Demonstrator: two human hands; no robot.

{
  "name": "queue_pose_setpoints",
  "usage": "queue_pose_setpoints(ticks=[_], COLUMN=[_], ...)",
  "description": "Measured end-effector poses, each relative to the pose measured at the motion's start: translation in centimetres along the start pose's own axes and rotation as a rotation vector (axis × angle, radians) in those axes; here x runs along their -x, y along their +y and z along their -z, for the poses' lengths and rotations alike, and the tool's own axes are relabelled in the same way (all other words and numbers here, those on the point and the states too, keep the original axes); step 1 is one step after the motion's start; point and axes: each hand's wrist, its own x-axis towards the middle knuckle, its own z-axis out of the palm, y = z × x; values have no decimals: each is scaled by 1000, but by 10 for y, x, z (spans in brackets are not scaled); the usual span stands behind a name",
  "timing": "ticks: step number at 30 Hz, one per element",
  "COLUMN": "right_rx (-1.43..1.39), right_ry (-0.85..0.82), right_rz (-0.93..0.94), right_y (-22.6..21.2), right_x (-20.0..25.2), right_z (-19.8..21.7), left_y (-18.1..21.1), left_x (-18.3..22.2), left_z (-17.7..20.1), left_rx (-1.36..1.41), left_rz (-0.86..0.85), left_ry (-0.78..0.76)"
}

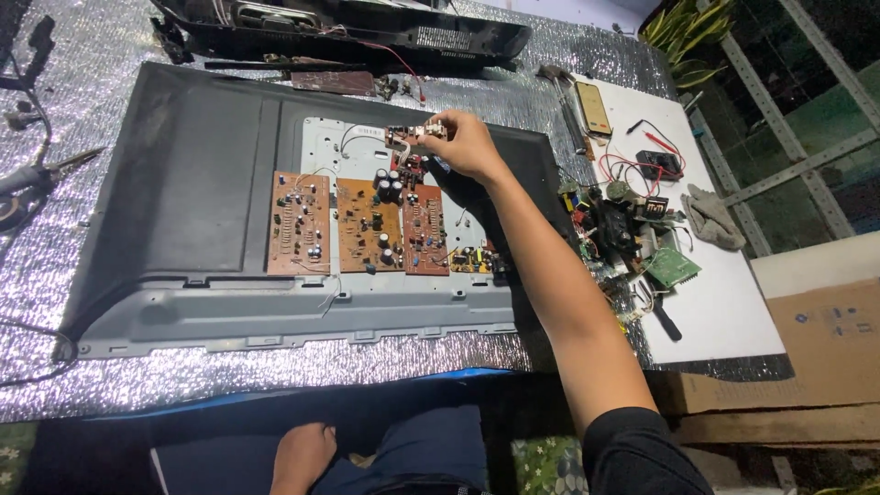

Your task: Arranging and placing various circuit boards and electronic components onto a TV chassis for repair or assembly.

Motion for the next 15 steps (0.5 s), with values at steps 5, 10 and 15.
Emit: queue_pose_setpoints(ticks=[5,10,15], right_rx=[95,159,209], right_ry=[-46,-57,-106], right_rz=[65,167,211], right_y=[-2,-8,-11], right_x=[-3,-6,-1], right_z=[-5,-7,-2], left_y=[-3,-2,-2], left_x=[-2,-1,2], left_z=[-4,0,-2], left_rx=[32,42,51], left_rz=[-10,11,-26], left_ry=[22,-10,55])
